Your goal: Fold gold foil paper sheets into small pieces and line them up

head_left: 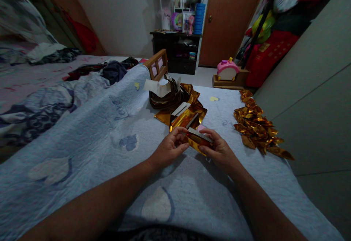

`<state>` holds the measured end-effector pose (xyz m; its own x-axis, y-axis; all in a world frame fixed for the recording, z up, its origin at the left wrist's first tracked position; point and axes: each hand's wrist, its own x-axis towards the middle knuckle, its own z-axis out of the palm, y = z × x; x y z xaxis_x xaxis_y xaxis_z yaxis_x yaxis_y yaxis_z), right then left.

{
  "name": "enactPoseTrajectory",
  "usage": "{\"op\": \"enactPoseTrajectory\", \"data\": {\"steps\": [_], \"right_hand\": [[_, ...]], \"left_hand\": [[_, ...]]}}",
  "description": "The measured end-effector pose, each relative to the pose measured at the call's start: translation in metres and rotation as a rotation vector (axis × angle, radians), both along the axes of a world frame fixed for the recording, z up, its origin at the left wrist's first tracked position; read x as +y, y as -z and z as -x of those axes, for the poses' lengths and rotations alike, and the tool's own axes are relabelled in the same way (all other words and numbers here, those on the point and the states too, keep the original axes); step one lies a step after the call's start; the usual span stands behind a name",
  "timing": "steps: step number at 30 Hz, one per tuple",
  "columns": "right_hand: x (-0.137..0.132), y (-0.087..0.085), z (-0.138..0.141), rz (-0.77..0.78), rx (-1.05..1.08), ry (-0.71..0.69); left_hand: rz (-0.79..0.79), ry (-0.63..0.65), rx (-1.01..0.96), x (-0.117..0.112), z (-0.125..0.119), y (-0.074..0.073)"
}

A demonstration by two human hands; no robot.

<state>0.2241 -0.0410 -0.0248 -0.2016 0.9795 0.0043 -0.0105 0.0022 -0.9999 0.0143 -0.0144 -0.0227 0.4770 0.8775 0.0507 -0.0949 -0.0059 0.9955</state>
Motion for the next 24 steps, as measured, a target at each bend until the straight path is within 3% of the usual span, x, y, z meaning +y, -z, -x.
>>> {"op": "enactPoseTrajectory", "data": {"steps": [4, 10, 13, 18, 24], "right_hand": [[0.000, 0.000, -0.002, -0.002, -0.133, -0.009], [0.001, -0.003, -0.003, -0.203, -0.329, 0.023], [0.001, -0.001, -0.003, -0.244, -0.343, -0.001], [0.000, 0.003, -0.006, -0.377, -0.456, 0.130], [0.001, -0.003, -0.007, -0.421, -0.408, 0.066]], "left_hand": [[0.063, -0.002, -0.048, 0.003, 0.000, 0.005], [0.032, -0.032, 0.008, 0.006, 0.001, 0.011], [-0.039, 0.013, 0.107, 0.006, 0.003, 0.008], [-0.305, -0.078, 0.280, 0.004, 0.006, 0.000], [-0.352, -0.191, 0.232, 0.004, 0.007, -0.007]]}}
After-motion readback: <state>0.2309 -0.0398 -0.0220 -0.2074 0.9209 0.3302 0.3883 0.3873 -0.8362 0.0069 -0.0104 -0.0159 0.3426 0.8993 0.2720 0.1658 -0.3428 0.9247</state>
